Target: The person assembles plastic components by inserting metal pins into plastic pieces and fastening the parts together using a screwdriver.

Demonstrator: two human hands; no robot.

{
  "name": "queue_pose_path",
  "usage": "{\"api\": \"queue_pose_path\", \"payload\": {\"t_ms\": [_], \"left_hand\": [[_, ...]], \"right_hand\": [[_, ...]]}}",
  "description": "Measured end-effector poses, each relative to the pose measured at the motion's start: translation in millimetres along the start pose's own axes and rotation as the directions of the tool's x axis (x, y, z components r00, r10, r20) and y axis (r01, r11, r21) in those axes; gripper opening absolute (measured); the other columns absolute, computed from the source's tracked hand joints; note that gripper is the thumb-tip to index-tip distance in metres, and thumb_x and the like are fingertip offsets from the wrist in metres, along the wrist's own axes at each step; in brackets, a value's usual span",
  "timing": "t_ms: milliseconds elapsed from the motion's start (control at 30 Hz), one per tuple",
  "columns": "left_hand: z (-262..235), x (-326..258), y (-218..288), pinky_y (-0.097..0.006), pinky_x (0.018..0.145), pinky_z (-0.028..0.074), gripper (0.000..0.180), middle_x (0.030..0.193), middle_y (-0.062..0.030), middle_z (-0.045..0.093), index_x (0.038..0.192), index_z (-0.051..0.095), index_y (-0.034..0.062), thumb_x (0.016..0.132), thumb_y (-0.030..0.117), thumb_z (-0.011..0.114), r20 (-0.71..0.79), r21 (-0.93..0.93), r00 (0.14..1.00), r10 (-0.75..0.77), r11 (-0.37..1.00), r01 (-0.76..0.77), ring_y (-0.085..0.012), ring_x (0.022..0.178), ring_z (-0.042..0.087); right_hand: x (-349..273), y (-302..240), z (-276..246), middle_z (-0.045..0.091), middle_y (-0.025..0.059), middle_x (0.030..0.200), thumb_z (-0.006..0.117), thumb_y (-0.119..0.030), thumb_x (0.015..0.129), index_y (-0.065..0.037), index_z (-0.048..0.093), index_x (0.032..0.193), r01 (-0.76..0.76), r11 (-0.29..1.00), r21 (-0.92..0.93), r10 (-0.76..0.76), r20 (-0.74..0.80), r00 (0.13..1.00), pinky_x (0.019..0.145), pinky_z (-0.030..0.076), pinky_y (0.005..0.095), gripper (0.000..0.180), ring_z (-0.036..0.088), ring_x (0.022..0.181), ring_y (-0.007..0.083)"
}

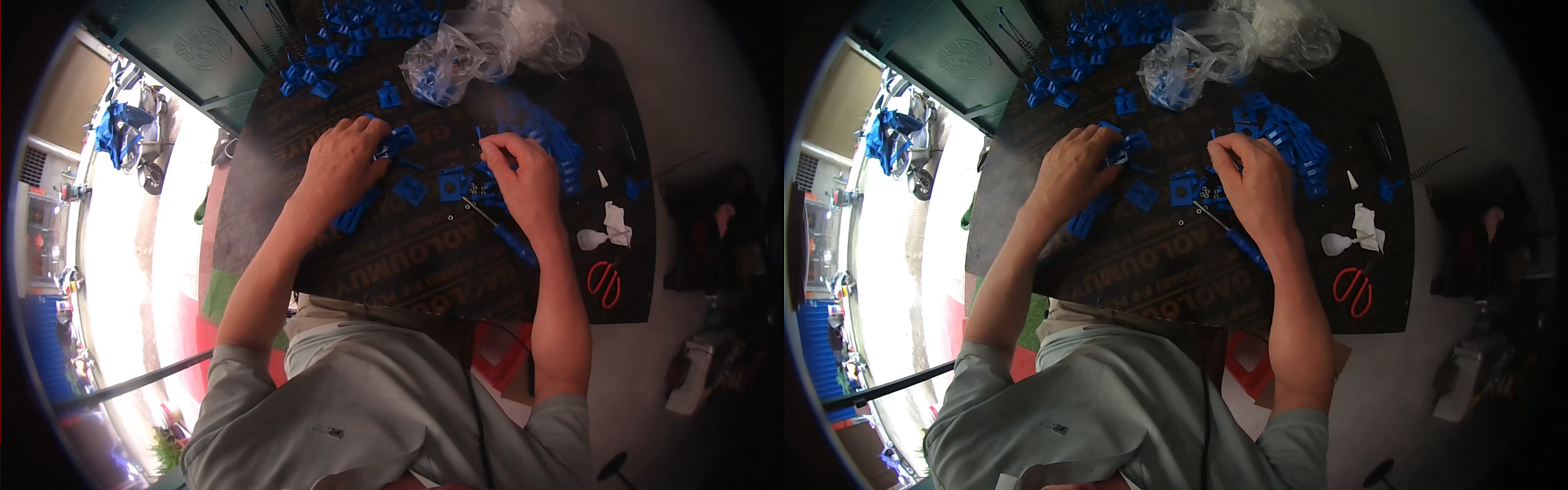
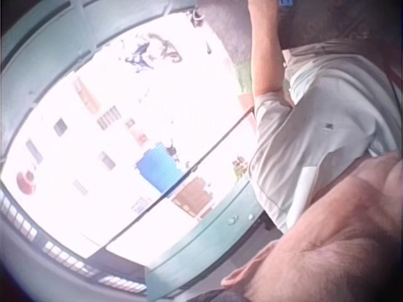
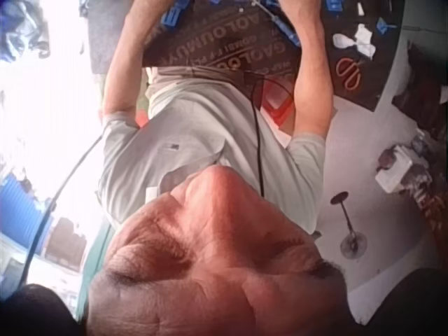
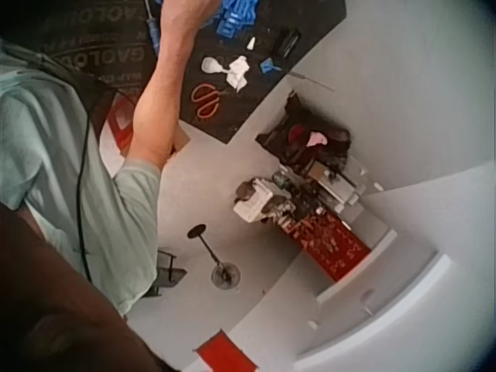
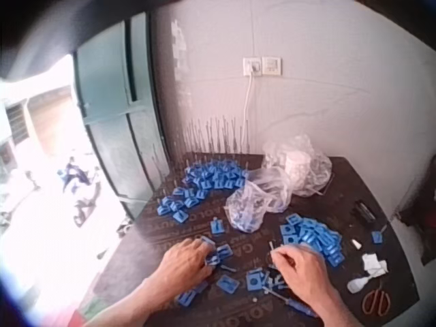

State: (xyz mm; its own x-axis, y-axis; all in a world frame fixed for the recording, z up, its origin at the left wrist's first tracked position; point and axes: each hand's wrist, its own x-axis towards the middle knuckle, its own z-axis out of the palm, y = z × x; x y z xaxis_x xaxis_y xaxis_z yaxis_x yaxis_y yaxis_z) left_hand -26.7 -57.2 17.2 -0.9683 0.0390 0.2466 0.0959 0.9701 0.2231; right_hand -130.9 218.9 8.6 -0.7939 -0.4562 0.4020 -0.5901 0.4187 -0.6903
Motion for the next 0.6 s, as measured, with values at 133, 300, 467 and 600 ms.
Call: {"api": "queue_pose_path", "payload": {"t_ms": [133, 300, 467, 600], "left_hand": [[-8, 7, 1, -0.041, 0.089, 0.055, 0.042, 0.104, -0.0081, 0.069, 0.129, 0.065, 0.0088, 0.091, 0.017, 0.08, -0.048, -0.124, 0.998, -0.042, 0.992, 0.036, -0.0262, 0.098, 0.068], [-20, 11, 20, -0.033, 0.082, 0.052, 0.04, 0.096, -0.0038, 0.064, 0.13, 0.059, 0.0084, 0.095, 0.015, 0.077, 0.182, -0.713, 0.969, -0.168, 0.656, 0.248, -0.0132, 0.087, 0.061], [3, 5, 19, -0.03, 0.081, 0.05, 0.046, 0.101, -0.0029, 0.067, 0.132, 0.054, 0.0091, 0.093, 0.011, 0.078, 0.146, -0.76, 0.98, -0.134, 0.619, 0.198, -0.0123, 0.089, 0.061], [3, -2, 27, -0.029, 0.08, 0.052, 0.045, 0.103, -0.004, 0.07, 0.132, 0.053, 0.0076, 0.093, 0.004, 0.076, 0.18, -0.812, 0.976, -0.121, 0.542, 0.217, -0.0113, 0.089, 0.063]], "right_hand": [[3, 1, -6, 0.075, 0.0058, 0.086, 0.073, -0.018, 0.103, -0.005, 0.076, 0.102, -0.067, 0.996, -0.065, 0.07, 0.053, 0.996, 0.083, 0.055, 0.0381, 0.014, 0.069, 0.086, 0.0238], [9, -5, -22, 0.075, 0.0058, 0.089, 0.072, -0.02, 0.103, -0.006, 0.077, 0.103, -0.196, 0.96, -0.2, 0.2, 0.0, 0.98, 0.084, 0.055, 0.0383, 0.015, 0.069, 0.088, 0.024], [10, -2, -26, 0.075, 0.0061, 0.09, 0.075, -0.02, 0.099, -0.006, 0.076, 0.099, -0.282, 0.921, -0.267, 0.3, 0.03, 0.953, 0.083, 0.055, 0.0388, 0.014, 0.068, 0.089, 0.0251], [7, -3, -21, 0.073, 0.0074, 0.091, 0.078, -0.018, 0.095, -0.004, 0.075, 0.099, -0.176, 0.931, -0.319, 0.223, 0.116, 0.968, 0.08, 0.053, 0.0365, 0.015, 0.067, 0.084, 0.0218]]}}
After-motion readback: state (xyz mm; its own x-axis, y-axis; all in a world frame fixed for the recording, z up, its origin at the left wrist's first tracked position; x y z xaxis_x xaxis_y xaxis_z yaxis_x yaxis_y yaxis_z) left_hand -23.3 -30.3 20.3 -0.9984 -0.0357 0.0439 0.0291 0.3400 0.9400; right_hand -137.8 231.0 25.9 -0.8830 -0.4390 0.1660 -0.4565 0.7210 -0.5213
